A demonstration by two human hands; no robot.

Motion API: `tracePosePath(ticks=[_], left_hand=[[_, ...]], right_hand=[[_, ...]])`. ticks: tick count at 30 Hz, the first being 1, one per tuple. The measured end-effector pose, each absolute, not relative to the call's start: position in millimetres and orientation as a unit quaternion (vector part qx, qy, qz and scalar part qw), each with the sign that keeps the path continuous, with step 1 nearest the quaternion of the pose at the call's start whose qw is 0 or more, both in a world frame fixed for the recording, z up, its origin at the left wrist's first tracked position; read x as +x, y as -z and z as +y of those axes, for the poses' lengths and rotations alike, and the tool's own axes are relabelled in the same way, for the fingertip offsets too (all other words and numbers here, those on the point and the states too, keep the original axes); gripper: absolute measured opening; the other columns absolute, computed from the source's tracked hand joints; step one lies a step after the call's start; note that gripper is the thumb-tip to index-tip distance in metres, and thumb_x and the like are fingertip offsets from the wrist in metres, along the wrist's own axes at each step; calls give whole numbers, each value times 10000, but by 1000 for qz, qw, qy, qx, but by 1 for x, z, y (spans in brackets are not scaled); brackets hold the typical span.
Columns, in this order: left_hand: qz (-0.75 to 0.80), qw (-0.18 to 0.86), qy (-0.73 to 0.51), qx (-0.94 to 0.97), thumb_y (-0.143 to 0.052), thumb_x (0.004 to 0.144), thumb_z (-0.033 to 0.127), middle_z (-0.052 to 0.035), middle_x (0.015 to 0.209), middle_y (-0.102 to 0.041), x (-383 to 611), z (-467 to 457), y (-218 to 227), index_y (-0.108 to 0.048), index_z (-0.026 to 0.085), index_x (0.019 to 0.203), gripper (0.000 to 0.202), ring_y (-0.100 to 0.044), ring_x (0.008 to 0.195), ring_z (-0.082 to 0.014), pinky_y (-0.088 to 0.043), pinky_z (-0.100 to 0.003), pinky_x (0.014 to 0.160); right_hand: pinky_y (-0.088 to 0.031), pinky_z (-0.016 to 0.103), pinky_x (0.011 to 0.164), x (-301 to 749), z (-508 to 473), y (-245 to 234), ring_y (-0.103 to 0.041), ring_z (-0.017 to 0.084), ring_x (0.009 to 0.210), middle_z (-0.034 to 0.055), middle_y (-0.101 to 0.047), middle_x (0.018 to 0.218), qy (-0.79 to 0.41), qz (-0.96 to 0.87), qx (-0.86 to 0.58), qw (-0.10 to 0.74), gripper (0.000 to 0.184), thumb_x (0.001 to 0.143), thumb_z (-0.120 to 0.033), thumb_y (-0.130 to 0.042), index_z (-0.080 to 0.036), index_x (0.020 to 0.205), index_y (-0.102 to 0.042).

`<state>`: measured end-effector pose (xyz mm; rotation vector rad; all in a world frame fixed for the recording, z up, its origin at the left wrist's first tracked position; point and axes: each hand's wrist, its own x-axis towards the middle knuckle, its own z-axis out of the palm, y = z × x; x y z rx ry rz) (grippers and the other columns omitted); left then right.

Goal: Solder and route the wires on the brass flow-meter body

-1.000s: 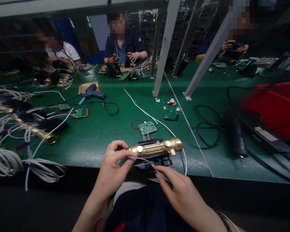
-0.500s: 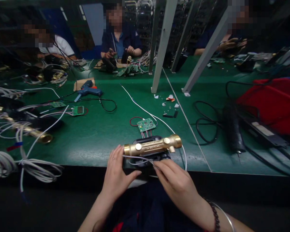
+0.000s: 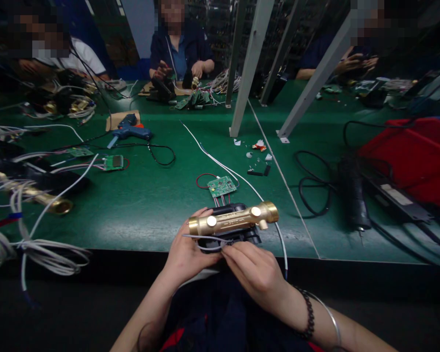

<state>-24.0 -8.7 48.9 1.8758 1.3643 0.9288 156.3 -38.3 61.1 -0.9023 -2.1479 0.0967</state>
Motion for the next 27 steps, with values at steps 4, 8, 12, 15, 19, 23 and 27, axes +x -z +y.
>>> tracePosePath(ticks=[4, 8, 12, 15, 19, 23, 27], left_hand=[[518, 322, -352, 710, -780, 553, 176, -89, 1327, -489, -23, -7, -50, -517, 230, 1220, 719, -487, 1204, -283, -382, -459, 1058], [525, 348, -353, 692, -786, 528, 149, -83, 1317, -495, -23, -8, -48, -517, 235, 1219, 747, -504, 1185, -279, -391, -462, 1054], [494, 380, -378, 684, -801, 585, 219, -67, 1339, -479, -23, -9, -44, -526, 264, 1210, 684, -515, 1181, -270, -404, -451, 1046], [484, 359, -380, 702, -793, 606, 226, -66, 1317, -503, -23, -8, -44, -535, 263, 1192, 642, -493, 1204, -272, -392, -450, 1055], [486, 320, -352, 734, -755, 616, 193, -68, 1328, -487, -26, -9, -52, -465, 278, 1258, 710, -452, 1241, -272, -370, -468, 1064], [480, 329, -314, 751, -701, 640, 185, -97, 1410, -393, -25, -14, -57, -387, 273, 1333, 766, -372, 1303, -304, -343, -516, 1072], [523, 286, -346, 725, -688, 683, 196, -79, 1395, -419, -18, -17, -52, -406, 284, 1312, 696, -387, 1294, -291, -312, -525, 1093]], right_hand=[[-467, 268, 609, 154, -35, -64, -592, 178, 694, 95, -639, 793, -49, -851, -354, 384, 165, 940, -72, -431, -83, 938, -596], [-463, 273, 592, 153, -35, -65, -586, 180, 685, 93, -635, 785, -57, -854, -353, 377, 181, 941, -71, -419, -81, 944, -600], [-448, 260, 567, 165, -41, -61, -578, 161, 642, 79, -635, 753, -48, -860, -347, 372, 145, 928, -68, -471, -65, 1013, -589], [-439, 257, 547, 172, -46, -59, -574, 154, 622, 74, -632, 733, -47, -865, -347, 360, 139, 925, -67, -481, -60, 1012, -589], [-419, 267, 493, 171, -49, -55, -553, 155, 572, 68, -617, 687, -37, -870, -343, 353, 157, 931, -61, -449, -49, 976, -599], [-432, 268, 474, 170, -49, -46, -554, 159, 558, 64, -613, 673, -24, -878, -332, 344, 254, 960, -73, -353, -39, 1010, -599], [-464, 256, 484, 174, -48, -49, -571, 147, 558, 55, -624, 670, -44, -878, -330, 344, 299, 979, -111, -316, -69, 973, -613]])
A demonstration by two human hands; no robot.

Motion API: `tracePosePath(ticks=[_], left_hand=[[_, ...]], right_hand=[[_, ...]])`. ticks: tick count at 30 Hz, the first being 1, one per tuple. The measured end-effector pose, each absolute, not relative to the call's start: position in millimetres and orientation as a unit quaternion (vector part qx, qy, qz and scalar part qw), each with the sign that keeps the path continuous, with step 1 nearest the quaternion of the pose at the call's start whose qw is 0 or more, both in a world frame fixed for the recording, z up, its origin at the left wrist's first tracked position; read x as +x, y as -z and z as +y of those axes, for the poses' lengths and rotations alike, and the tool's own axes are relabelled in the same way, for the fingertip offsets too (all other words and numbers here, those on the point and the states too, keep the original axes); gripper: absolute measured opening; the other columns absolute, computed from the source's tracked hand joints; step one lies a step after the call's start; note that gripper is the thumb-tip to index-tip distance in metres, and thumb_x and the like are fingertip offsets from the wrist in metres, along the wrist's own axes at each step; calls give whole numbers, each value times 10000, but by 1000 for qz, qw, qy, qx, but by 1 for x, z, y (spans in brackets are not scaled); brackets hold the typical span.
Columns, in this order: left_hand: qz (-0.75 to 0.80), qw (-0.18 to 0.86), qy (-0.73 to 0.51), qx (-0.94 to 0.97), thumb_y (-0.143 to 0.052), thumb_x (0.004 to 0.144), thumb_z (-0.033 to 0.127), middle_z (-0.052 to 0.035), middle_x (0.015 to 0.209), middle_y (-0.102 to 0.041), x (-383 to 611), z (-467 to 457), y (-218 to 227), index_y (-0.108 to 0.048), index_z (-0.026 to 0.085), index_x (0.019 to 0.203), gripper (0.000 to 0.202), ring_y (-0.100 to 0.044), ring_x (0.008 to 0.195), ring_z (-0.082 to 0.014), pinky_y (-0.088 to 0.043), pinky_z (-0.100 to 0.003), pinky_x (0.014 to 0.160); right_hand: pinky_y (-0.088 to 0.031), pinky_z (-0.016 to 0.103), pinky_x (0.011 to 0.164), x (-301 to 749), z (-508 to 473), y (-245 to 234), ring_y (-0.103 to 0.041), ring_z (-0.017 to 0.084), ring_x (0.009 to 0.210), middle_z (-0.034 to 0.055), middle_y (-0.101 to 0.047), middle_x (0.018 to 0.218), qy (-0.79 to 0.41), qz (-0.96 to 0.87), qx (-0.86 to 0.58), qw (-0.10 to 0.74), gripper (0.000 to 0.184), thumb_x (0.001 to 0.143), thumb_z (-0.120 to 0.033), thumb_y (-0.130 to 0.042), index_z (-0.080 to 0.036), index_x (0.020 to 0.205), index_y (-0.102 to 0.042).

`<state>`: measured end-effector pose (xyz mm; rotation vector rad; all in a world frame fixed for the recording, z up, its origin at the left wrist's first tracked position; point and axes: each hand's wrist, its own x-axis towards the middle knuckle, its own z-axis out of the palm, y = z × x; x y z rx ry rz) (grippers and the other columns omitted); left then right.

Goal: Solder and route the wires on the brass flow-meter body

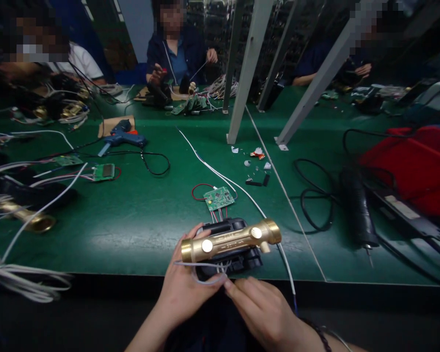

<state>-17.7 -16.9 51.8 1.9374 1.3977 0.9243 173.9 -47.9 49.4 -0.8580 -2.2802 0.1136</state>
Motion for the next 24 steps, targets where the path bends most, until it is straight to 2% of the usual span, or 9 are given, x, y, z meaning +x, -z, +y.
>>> tracePosePath(ticks=[4, 8, 10, 12, 14, 17, 20, 24], left_hand=[[516, 263, -343, 740, -715, 674, 221, -95, 1385, -429, -15, -17, -44, -372, 304, 1327, 742, -420, 1267, -314, -300, -589, 1078], [505, 264, -335, 750, -756, 674, 259, -109, 1387, -426, -19, -16, -44, -347, 319, 1337, 781, -427, 1260, -325, -320, -601, 1061], [496, 276, -329, 755, -784, 671, 303, -114, 1396, -418, -22, -15, -45, -344, 319, 1340, 801, -422, 1264, -326, -318, -595, 1065], [485, 290, -320, 760, -800, 667, 330, -124, 1408, -402, -25, -14, -46, -337, 311, 1348, 823, -403, 1280, -330, -299, -595, 1075], [474, 301, -315, 765, -794, 679, 316, -123, 1414, -396, -26, -13, -47, -339, 306, 1353, 813, -383, 1296, -324, -285, -585, 1086], [469, 313, -323, 760, -773, 704, 292, -104, 1422, -385, -26, -12, -46, -359, 313, 1345, 763, -379, 1302, -300, -316, -546, 1083], [468, 307, -346, 753, -763, 714, 300, -84, 1378, -442, -24, -12, -46, -407, 302, 1314, 698, -413, 1278, -284, -357, -505, 1071], [485, 310, -356, 736, -775, 691, 287, -81, 1339, -486, -20, -13, -49, -469, 272, 1278, 662, -441, 1254, -286, -372, -482, 1068]], right_hand=[[-516, 238, 583, 181, -38, -74, -604, 141, 632, 62, -653, 736, -68, -853, -354, 377, 166, 944, -128, -447, -96, 980, -606], [-545, 277, 715, 179, -30, -92, -628, 169, 749, 91, -669, 832, -69, -848, -352, 389, 221, 895, -56, -443, -102, 1066, -575], [-544, 284, 683, 174, -32, -90, -636, 175, 718, 82, -666, 790, -66, -854, -351, 379, 184, 897, -79, -423, -124, 969, -587], [-526, 282, 602, 169, -39, -81, -635, 174, 641, 63, -654, 713, -47, -851, -379, 361, 159, 933, -165, -430, -135, 884, -578], [-502, 274, 556, 166, -47, -72, -628, 160, 582, 43, -649, 674, -21, -843, -412, 346, 195, 965, -217, -421, -130, 876, -571], [-511, 246, 621, 167, -55, -63, -658, 142, 669, 53, -689, 770, 7, -843, -414, 342, 195, 965, -112, -387, -99, 981, -581], [-539, 259, 690, 170, -56, -65, -668, 167, 776, 95, -698, 868, 18, -847, -395, 355, 227, 925, -46, -399, -68, 1065, -577], [-563, 273, 662, 167, -52, -72, -659, 183, 726, 115, -683, 827, 12, -848, -399, 350, 220, 911, -48, -406, -62, 1041, -583]])
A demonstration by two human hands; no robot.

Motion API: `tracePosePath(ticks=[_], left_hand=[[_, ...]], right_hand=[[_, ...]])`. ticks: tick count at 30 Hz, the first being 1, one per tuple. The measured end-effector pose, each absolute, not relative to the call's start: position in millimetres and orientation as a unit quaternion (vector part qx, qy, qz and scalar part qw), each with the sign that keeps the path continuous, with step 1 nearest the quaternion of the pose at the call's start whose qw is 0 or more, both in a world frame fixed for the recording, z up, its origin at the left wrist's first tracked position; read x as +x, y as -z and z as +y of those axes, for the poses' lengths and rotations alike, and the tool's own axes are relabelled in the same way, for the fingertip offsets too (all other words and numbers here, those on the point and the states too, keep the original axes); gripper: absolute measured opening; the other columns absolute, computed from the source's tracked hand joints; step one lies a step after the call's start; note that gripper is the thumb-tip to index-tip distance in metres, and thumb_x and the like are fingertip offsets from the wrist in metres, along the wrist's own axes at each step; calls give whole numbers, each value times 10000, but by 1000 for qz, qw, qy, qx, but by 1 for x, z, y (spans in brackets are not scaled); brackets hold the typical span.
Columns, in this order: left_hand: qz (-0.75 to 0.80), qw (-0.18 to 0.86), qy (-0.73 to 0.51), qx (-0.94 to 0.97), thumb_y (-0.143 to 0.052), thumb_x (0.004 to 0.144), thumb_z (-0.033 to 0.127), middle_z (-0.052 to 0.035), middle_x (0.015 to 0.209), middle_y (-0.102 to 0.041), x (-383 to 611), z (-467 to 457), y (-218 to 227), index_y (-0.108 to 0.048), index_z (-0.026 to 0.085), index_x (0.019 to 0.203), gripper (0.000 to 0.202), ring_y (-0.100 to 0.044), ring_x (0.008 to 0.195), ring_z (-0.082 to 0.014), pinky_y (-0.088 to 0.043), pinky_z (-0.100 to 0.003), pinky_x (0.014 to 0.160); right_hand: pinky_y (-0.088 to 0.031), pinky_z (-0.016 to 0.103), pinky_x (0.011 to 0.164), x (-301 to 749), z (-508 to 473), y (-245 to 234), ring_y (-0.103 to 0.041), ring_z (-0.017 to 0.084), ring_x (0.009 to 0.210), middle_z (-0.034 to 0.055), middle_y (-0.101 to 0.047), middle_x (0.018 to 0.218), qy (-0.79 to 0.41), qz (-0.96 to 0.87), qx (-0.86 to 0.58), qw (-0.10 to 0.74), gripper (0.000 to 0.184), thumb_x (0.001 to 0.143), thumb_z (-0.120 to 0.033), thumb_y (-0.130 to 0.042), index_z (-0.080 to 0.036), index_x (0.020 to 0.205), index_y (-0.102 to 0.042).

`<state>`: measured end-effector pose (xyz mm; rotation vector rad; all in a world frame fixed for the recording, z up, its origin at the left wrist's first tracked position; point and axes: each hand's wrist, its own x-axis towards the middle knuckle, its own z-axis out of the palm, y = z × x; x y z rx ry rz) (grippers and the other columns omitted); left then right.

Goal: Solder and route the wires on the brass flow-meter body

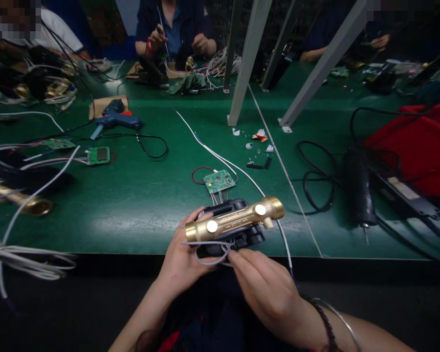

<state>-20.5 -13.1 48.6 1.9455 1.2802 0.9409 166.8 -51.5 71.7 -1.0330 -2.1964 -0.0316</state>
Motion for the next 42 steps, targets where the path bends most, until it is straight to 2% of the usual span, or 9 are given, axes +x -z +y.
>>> tracePosePath(ticks=[11, 13, 16, 20, 25, 28, 31, 35, 42], left_hand=[[501, 375, -376, 683, -819, 623, 300, -103, 1367, -449, -20, -13, -46, -520, 232, 1242, 691, -472, 1221, -293, -371, -474, 1072], [497, 372, -378, 687, -779, 670, 326, -99, 1369, -444, -20, -13, -46, -509, 238, 1255, 650, -475, 1218, -285, -380, -469, 1066], [496, 349, -371, 703, -748, 702, 319, -93, 1383, -431, -23, -13, -48, -486, 251, 1279, 638, -465, 1228, -282, -370, -476, 1071], [476, 345, -318, 743, -726, 707, 305, -103, 1425, -385, -26, -14, -55, -444, 248, 1320, 676, -357, 1313, -315, -341, -510, 1080], [524, 244, -329, 747, -680, 719, 288, -112, 1387, -433, -13, -17, -53, -410, 224, 1319, 661, -368, 1309, -302, -317, -514, 1091], [527, 200, -351, 748, -670, 724, 297, -107, 1360, -463, -7, -19, -47, -390, 236, 1317, 659, -405, 1284, -290, -336, -501, 1078], [520, 193, -347, 756, -669, 726, 287, -122, 1379, -439, -8, -19, -42, -348, 246, 1342, 696, -423, 1267, -303, -360, -517, 1053], [517, 171, -316, 777, -683, 734, 335, -167, 1404, -391, -12, -18, -37, -266, 235, 1384, 778, -407, 1272, -341, -373, -563, 1025], [519, 170, -327, 771, -654, 740, 381, -146, 1371, -426, -11, -20, -31, -231, 278, 1384, 778, -418, 1265, -345, -362, -571, 1033]], right_hand=[[-494, 281, 500, 151, -44, -80, -565, 177, 542, 61, -557, 615, -15, -856, -427, 292, 350, 917, -40, -305, -114, 771, -614], [-494, 278, 483, 152, -49, -74, -562, 176, 542, 71, -569, 631, -3, -859, -423, 289, 344, 910, -28, -293, -89, 818, -619], [-533, 253, 543, 158, -59, -57, -613, 175, 644, 121, -648, 778, 16, -864, -406, 298, 325, 922, -31, -284, -18, 1045, -586], [-566, 276, 631, 169, -65, -45, -634, 186, 735, 129, -665, 869, -15, -873, -388, 296, 369, 929, -49, -263, -24, 1187, -526], [-564, 294, 677, 180, -57, -63, -603, 180, 759, 105, -642, 873, -108, -850, -387, 340, 312, 866, -28, -400, -98, 1099, -595], [-555, 310, 748, 178, -45, -77, -602, 187, 836, 109, -636, 911, -86, -812, -412, 404, 282, 868, -38, -436, -111, 1096, -585], [-549, 349, 772, 170, -36, -84, -592, 222, 880, 141, -628, 977, -77, -830, -407, 373, 273, 886, -62, -427, -76, 1122, -564], [-536, 279, 651, 166, -34, -87, -572, 182, 750, 88, -610, 838, -153, -856, -357, 341, 271, 949, -97, -344, -133, 923, -611], [-530, 232, 716, 177, -35, -81, -616, 166, 785, 102, -642, 864, -46, -848, -341, 402, 228, 959, -78, -356, -95, 984, -582]])
